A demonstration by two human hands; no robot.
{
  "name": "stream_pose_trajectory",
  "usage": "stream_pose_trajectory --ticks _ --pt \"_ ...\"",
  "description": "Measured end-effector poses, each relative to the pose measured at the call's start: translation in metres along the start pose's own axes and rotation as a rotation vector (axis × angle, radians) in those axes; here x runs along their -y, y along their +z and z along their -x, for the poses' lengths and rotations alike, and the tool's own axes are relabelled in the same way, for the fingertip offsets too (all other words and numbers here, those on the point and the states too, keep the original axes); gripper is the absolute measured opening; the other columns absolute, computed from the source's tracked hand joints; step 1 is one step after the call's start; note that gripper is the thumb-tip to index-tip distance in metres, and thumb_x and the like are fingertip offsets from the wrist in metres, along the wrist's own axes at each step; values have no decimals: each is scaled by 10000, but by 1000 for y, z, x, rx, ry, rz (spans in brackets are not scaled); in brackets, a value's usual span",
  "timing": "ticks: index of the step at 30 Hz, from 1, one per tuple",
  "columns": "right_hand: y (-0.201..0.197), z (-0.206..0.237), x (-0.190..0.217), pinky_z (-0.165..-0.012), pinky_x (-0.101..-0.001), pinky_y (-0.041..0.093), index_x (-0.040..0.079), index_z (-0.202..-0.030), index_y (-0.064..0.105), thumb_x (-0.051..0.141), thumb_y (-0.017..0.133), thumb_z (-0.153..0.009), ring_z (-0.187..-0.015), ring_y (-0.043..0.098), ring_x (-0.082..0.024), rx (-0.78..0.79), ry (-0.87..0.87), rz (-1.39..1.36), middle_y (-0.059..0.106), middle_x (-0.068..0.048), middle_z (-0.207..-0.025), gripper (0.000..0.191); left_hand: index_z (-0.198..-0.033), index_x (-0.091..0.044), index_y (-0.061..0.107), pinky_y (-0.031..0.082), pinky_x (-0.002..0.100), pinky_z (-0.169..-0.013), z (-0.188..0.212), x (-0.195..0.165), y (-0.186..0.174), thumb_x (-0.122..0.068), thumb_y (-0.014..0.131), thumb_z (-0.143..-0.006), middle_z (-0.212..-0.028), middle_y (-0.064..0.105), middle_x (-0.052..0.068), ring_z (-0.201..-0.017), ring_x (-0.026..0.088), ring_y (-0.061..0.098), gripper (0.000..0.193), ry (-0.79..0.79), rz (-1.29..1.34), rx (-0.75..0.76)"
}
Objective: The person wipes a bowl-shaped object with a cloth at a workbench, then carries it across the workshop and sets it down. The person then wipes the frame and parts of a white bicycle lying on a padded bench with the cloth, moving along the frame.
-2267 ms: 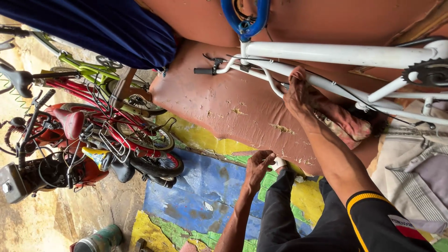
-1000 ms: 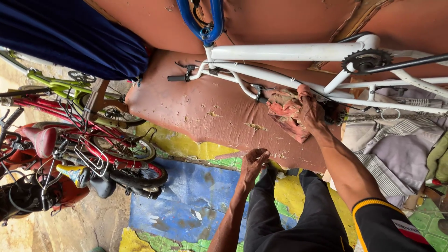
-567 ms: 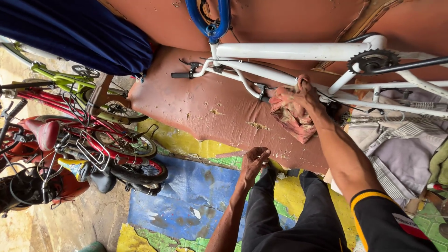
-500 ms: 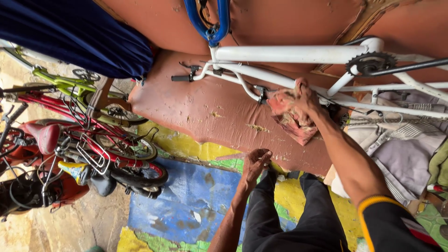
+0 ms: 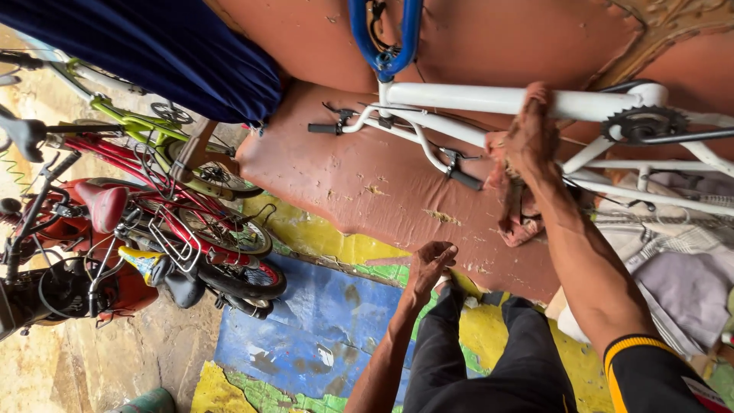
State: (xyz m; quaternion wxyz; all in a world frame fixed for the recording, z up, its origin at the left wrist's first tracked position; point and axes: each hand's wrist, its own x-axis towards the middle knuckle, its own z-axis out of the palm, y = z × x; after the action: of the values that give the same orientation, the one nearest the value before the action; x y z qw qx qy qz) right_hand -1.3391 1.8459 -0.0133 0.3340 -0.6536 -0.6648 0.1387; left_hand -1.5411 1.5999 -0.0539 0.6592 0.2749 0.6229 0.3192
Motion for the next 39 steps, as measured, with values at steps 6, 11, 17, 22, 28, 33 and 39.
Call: stream_pose_trajectory --ticks 6,11,17,22,28,33,39 --pt "45 -18 50 -607 -547 568 -17 -1214 554 80 643 -991 -738 708 -473 178 7 77 687 -276 -835 259 -1181 20 697 580 301 -735 -3 6 -23 -425 742 -920 -993 734 82 -904 172 713 518 22 19 -35" --pt "51 -20 62 -628 -532 571 -42 -1271 528 36 588 -982 -735 722 -439 287 -27 -5 689 -269 -861 306 -1160 18 689 556 310 -687 -3 13 -40 -424 763 -895 -946 712 77 -874 173 703 520 42 57 -52" --pt "44 -9 52 -712 -527 538 -31 -1318 493 101 642 -935 -838 682 -440 309 -2 87 657 -268 -946 432 -1160 -15 702 571 289 -703 4 1 -46 -442 750 -897 -957 733 74 -865 163 707 505 73 25 -14" --pt "44 6 29 -791 -521 519 -35 -1361 462 139 649 -943 -924 652 -434 276 17 99 626 -269 -1027 489 -1170 -1 695 568 319 -716 24 -17 -54 -427 747 -904 -1004 731 92 -898 186 707 504 87 4 40" --pt "17 36 17 -885 -515 497 -39 -1413 425 185 657 -953 -1028 615 -427 296 -31 54 589 -269 -1125 561 -1181 0 692 582 326 -758 47 -28 -84 -427 743 -899 -1025 735 106 -926 197 722 514 161 25 -12" --pt "-3 72 33 -964 -509 479 -43 -1456 394 223 664 -962 -1114 585 -421 239 -99 -63 558 -270 -1206 623 -1179 1 695 583 338 -739 66 -30 -96 -435 747 -886 -1007 737 114 -896 208 725 529 209 98 -73" --pt "-10 128 39 -1110 -495 407 -53 -1488 329 253 652 -967 -1271 504 -377 102 -150 -535 493 -256 -1331 686 -1188 7 718 572 326 -730 77 -35 -91 -508 761 -860 -1002 743 121 -885 201 715 613 217 86 -107"
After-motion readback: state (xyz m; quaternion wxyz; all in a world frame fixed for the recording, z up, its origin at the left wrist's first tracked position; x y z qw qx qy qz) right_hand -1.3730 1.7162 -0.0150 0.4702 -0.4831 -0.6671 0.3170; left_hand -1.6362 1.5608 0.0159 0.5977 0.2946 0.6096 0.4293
